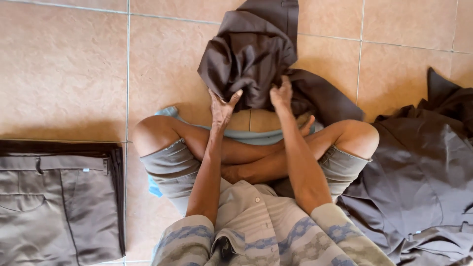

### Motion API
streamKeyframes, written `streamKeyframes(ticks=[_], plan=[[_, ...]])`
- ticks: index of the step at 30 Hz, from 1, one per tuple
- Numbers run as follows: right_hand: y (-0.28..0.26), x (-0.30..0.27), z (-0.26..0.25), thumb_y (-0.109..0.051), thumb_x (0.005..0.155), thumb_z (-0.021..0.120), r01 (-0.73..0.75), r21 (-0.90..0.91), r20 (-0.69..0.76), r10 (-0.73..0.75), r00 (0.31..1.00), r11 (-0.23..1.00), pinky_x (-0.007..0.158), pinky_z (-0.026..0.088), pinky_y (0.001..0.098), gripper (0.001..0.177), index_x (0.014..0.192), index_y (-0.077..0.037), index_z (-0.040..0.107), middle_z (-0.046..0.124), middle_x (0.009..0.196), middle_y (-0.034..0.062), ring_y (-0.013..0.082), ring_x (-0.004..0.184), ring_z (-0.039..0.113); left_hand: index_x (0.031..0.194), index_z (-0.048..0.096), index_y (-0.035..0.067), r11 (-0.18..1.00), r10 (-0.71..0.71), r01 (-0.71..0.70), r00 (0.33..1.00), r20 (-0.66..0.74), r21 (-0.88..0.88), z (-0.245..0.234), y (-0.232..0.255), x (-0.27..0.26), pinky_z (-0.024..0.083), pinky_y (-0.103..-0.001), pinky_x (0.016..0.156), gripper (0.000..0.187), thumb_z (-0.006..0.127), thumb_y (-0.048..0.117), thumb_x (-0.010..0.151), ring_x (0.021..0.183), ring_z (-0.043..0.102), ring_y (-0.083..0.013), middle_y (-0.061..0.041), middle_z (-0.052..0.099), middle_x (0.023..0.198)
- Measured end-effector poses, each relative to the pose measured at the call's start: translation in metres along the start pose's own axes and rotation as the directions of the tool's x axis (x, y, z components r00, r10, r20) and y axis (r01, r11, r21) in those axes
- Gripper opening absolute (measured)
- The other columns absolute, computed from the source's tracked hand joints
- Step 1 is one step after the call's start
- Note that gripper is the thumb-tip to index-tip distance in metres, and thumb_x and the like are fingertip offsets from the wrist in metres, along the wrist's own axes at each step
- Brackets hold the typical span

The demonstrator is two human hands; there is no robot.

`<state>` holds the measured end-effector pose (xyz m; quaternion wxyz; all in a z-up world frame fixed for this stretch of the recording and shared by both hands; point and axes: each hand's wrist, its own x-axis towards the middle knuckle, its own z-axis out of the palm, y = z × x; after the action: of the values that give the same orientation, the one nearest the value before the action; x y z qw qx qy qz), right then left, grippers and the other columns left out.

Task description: Folding brown trousers while sitting on the floor and stacking them neatly.

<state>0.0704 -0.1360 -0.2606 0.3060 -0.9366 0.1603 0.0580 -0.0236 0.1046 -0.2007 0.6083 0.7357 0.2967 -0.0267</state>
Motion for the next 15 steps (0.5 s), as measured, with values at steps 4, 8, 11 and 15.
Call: streamKeyframes(ticks=[4,8,11,15], plan=[[-0.110,-0.110,-0.029,-0.014,0.092,0.070,0.291,0.473,-0.041,-0.309,0.950,0.832,0.099,0.049,0.0477,0.028,0.118,-0.010,0.064,0.066,0.111,0.0190,0.0360,0.111,0.063,0.162,0.016,-0.004,0.744,-0.142,0.118,0.990,0.017,-0.657,-0.030,0.063,-0.024,0.023,-0.048,0.130,0.113,0.073,0.061,0.089,0.153,0.028,-0.0400,-0.031,0.030,0.163],[-0.104,-0.185,0.024,-0.036,0.098,0.069,0.325,0.454,0.156,-0.433,0.888,0.830,0.091,0.055,0.0484,0.033,0.121,-0.014,0.064,0.071,0.105,0.0173,0.0349,0.104,0.070,0.141,0.060,0.000,0.295,-0.410,-0.019,0.900,-0.144,-0.955,-0.059,-0.013,0.024,0.045,-0.046,0.108,0.072,0.071,0.053,0.092,0.122,0.061,-0.0367,-0.022,0.064,0.135],[-0.061,-0.188,0.050,-0.039,0.100,0.066,0.233,0.438,0.199,-0.346,0.917,0.868,0.099,0.051,0.0524,0.043,0.128,-0.007,0.067,0.070,0.113,0.0263,0.0403,0.117,0.065,0.127,0.056,-0.010,0.693,-0.453,-0.113,0.701,-0.552,-0.712,-0.055,-0.021,0.021,0.043,-0.052,0.103,0.076,0.085,0.044,0.082,0.116,0.059,-0.0420,-0.033,0.061,0.122],[-0.035,-0.172,0.034,-0.022,0.097,0.071,0.135,0.647,0.206,-0.343,0.916,0.751,0.114,0.042,0.0511,0.049,0.142,-0.008,0.061,0.065,0.136,0.0201,0.0322,0.131,0.058,0.153,0.040,0.010,0.936,-0.209,-0.068,0.680,-0.703,-0.344,-0.051,0.019,-0.029,0.039,-0.048,0.120,0.082,0.083,0.039,0.090,0.140,0.051,-0.0405,-0.031,0.052,0.145]])
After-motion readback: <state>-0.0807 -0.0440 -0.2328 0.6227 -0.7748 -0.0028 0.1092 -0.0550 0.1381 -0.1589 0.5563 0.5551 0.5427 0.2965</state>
